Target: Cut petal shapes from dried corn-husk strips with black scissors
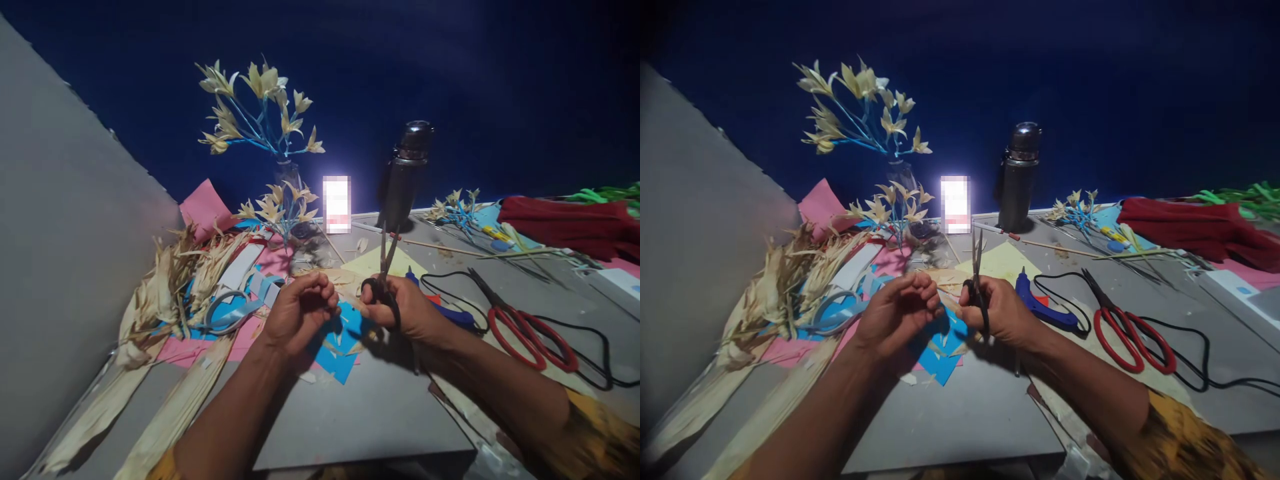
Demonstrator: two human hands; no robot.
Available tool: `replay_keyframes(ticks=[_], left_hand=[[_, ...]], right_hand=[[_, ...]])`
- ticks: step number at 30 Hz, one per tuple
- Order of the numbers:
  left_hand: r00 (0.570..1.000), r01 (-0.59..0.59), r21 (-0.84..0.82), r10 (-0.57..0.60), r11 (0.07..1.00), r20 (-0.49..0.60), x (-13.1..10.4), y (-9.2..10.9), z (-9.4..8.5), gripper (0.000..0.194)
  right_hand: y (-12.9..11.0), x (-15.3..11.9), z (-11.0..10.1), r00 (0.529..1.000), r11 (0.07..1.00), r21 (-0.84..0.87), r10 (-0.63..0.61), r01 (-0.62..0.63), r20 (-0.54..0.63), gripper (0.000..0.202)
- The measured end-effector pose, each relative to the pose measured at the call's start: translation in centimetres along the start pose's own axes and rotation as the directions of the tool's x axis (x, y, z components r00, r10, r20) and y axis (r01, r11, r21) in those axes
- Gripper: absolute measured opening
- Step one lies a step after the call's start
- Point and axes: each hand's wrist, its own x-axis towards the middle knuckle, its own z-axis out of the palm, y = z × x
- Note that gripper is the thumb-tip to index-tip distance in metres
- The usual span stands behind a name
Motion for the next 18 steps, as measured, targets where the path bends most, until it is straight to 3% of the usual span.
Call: replay_keyframes(ticks=[5, 9, 18], left_hand=[[0.997, 0.043, 0.164, -0.053, 0.986, 0.055, 0.0, -2.2, 0.4, 0.015], [1.0, 0.002, 0.149, -0.006, 0.989, 0.027, 0.1, -3.1, 0.8, 0.018], [0.995, -0.048, 0.161, 0.032, 0.986, 0.097, -0.1, -3.0, 1.1, 0.026]], right_hand=[[0.2, 0.2, 0.3, 0.996, 0.997, 0.082, -0.009, 0.016, -0.086, 0.039], [0.0, 0.2, 0.7, 0.997, 0.963, 0.26, 0.071, -0.074, 0.02, 0.037], [1.3, 1.1, 0.3, 0.973, 0.925, 0.347, 0.081, -0.154, 0.216, 0.025]])
